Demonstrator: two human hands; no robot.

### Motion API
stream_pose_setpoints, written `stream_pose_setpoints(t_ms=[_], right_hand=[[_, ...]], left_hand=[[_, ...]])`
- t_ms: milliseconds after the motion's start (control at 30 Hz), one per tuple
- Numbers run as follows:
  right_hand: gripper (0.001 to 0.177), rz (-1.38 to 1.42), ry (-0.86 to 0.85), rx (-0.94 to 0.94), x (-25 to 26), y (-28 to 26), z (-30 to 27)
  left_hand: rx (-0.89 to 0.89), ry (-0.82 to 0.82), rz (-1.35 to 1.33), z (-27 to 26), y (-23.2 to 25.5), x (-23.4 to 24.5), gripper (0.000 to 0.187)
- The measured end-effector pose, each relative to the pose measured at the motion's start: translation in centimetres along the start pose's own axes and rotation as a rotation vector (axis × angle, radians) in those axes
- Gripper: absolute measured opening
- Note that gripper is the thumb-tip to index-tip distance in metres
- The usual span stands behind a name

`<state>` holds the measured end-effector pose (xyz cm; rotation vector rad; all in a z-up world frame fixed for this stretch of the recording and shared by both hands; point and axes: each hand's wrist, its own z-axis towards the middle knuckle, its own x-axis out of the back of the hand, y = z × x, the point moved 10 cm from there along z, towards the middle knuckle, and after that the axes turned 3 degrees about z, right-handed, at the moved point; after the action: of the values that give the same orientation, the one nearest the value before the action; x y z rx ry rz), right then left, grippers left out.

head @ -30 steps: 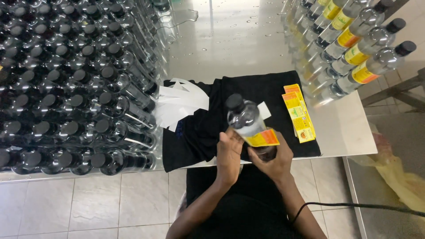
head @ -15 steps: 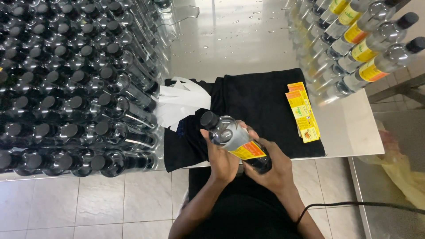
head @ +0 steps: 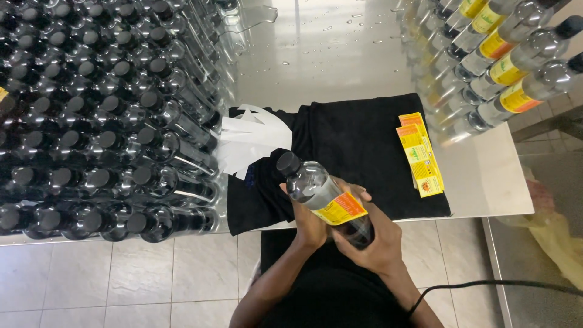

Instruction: The person repeatedly picks up clear plastic bottles, peels yellow labels from a stack, and wraps them around the bottles by hand. After applying each label, the person places the labeled bottle into a metal rack on the right side of the table.

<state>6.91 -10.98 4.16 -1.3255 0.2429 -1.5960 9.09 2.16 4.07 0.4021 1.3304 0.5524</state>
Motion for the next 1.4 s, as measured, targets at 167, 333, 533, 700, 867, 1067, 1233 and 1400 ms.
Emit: stream_pose_setpoints(t_ms=[167, 333, 533, 700, 867, 1067, 1233, 1400], right_hand=[[0.052, 0.147, -0.032, -0.113, 0.6, -0.3, 0.8], [0.064, 0.304, -0.152, -0.180, -0.6, 1.3, 0.3], [0.069, 0.299, -0.125, -0.250, -0.6, 2.0, 0.0], [0.063, 0.206, -0.062, -0.208, -0.1, 1.8, 0.4], [0.065, 0.166, -0.058, -0.288, 0.1, 2.4, 0.5], [0.080, 0.178, 0.021, -0.309, -0.4, 2.0, 0.6], [0.093, 0.165, 0.051, -0.142, 0.6, -0.4, 1.5], [0.060, 0.311, 0.201, -0.197, 3.9, -0.2, 3.8]], left_hand=[[0.019, 0.166, -0.088, -2.7, -4.0, 7.0, 0.089], [-0.024, 0.042, -0.063, -2.0, -1.9, 4.1, 0.081], [-0.020, -0.014, -0.132, -1.0, -0.8, 2.3, 0.076], [0.026, 0.131, 0.055, -1.8, -3.3, 4.3, 0.095], [0.022, 0.223, 0.435, -4.0, -5.2, 7.9, 0.075], [0.016, 0.241, 0.471, -2.5, -1.9, 4.1, 0.100], [0.019, 0.325, 0.467, -2.8, -2.7, 6.5, 0.096], [0.040, 0.332, 0.494, -3.2, -4.5, 7.6, 0.096]])
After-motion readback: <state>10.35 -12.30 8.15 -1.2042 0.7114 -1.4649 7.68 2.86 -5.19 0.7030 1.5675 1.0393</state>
